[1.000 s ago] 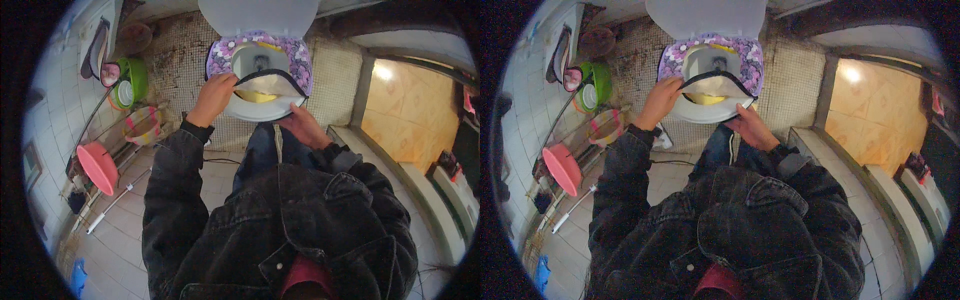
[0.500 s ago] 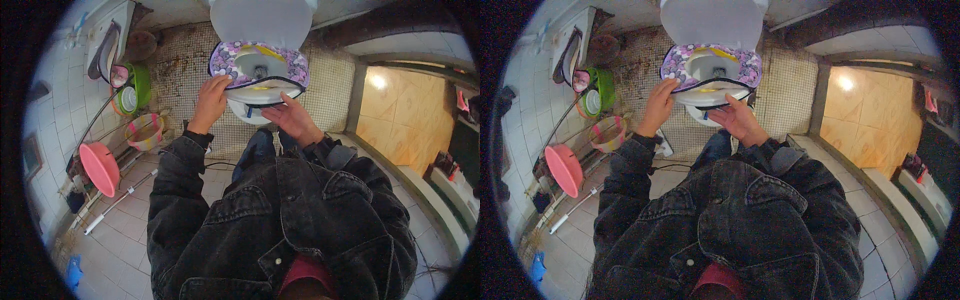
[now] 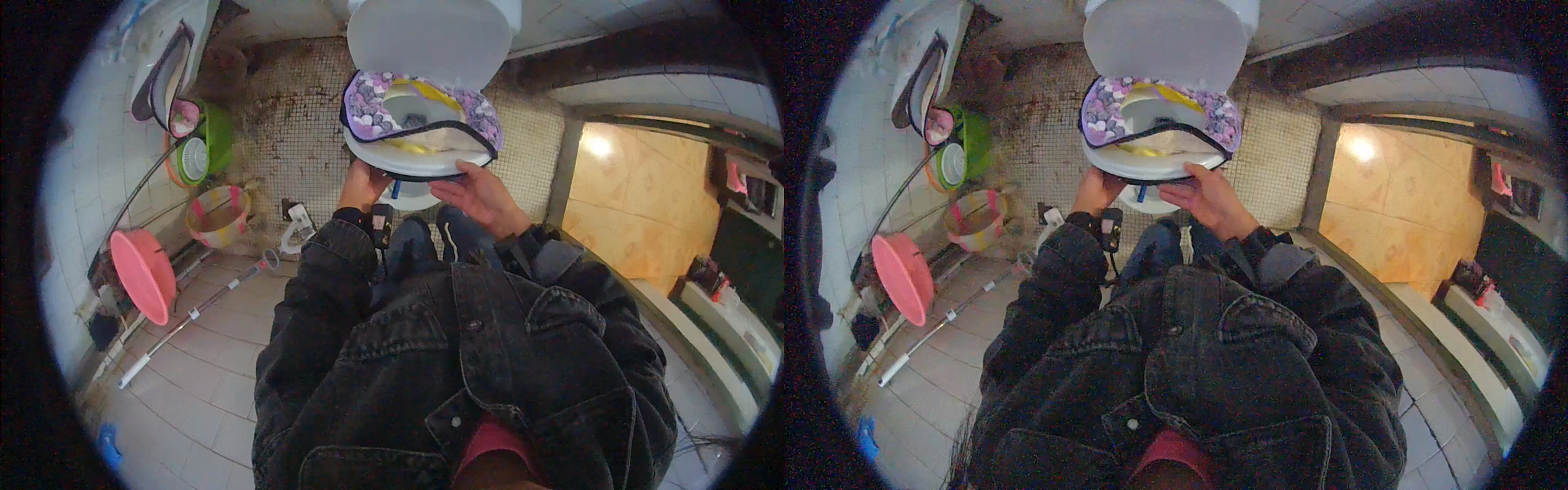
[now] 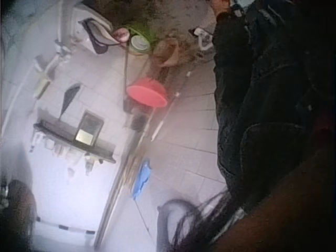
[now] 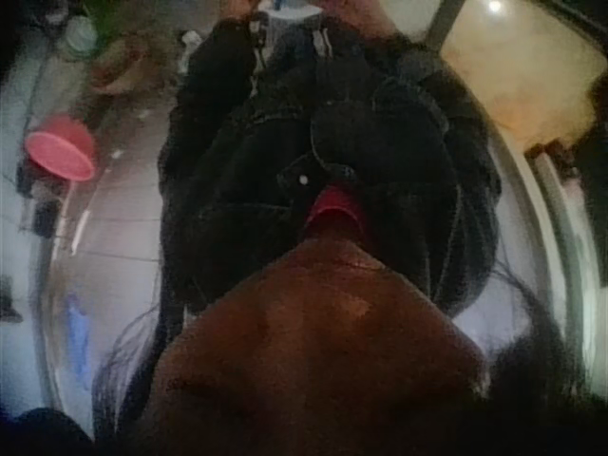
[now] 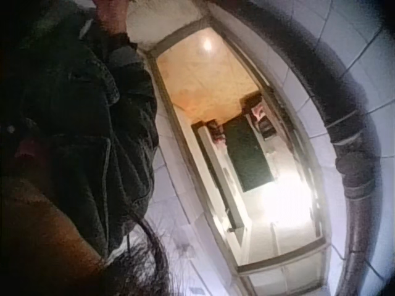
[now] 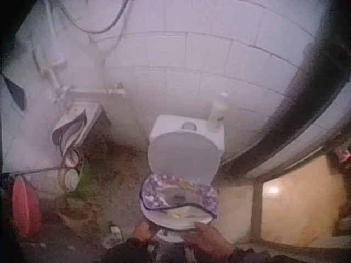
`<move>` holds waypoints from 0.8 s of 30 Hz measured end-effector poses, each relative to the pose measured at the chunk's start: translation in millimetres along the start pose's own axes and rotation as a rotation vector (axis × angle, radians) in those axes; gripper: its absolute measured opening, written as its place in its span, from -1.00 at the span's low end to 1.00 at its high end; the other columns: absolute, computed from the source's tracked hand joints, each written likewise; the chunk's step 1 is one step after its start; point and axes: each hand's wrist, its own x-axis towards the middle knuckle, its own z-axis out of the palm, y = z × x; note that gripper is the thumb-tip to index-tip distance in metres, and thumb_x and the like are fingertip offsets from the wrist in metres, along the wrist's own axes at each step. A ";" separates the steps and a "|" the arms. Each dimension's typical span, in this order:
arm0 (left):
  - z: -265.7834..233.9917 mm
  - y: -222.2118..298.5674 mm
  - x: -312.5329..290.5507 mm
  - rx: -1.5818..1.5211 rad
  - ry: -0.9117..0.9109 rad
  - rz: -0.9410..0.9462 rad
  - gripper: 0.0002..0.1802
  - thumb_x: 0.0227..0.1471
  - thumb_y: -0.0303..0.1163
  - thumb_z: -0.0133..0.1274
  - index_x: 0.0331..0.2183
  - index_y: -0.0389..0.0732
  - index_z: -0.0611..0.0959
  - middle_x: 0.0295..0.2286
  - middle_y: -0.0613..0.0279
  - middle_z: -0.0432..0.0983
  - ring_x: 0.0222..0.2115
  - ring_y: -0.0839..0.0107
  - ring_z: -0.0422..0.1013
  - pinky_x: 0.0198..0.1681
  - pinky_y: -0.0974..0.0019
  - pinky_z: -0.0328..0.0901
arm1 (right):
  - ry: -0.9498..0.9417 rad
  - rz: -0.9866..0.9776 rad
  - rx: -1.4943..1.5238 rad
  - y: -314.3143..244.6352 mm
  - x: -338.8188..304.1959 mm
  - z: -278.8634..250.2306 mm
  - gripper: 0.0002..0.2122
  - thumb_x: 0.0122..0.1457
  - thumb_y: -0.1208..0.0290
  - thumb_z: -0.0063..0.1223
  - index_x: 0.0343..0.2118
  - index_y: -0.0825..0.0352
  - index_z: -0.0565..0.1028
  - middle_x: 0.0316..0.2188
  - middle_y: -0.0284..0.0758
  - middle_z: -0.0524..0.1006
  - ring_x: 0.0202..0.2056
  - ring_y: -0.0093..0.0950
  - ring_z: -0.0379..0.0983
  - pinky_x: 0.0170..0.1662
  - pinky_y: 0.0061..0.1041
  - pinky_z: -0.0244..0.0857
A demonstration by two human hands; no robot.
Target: The person removes a pink floral toilet seat cover, places it on the floor, and installs a purple floral cover onto the toilet seat. They then use a toilet brush to scrub the inside of the bowl.
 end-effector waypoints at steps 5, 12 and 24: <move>-21.9 -25.4 -15.4 1.069 -0.004 0.400 -0.53 -0.11 -0.51 0.09 -0.08 -0.31 0.44 -0.19 0.03 0.47 -0.16 0.17 0.43 -0.09 0.20 0.33 | 0.166 0.141 0.011 8.4 -5.3 -7.5 -0.61 0.24 0.39 -0.22 0.03 0.55 0.11 -0.09 0.07 0.30 -0.07 -0.01 0.35 0.06 -0.09 0.27; -18.0 -62.9 -24.9 1.321 -0.019 0.247 -0.61 -0.21 -0.44 0.18 -0.24 -0.33 0.55 -0.35 -0.12 0.51 -0.22 0.01 0.44 -0.23 0.23 0.35 | 0.038 0.118 0.055 11.2 -1.5 -3.1 -0.62 0.22 0.41 -0.23 0.02 0.54 0.12 -0.09 0.08 0.31 -0.07 0.01 0.35 0.04 -0.07 0.28; -35.8 -21.2 -29.8 1.334 -0.025 0.568 -0.50 -0.32 -0.63 0.15 -0.19 -0.35 0.50 -0.27 0.01 0.51 -0.17 0.17 0.44 -0.04 0.23 0.30 | 0.112 0.203 -0.065 30.0 -3.9 -15.1 -0.61 0.23 0.40 -0.21 0.04 0.51 0.10 -0.08 0.06 0.30 -0.07 -0.06 0.36 0.06 -0.12 0.26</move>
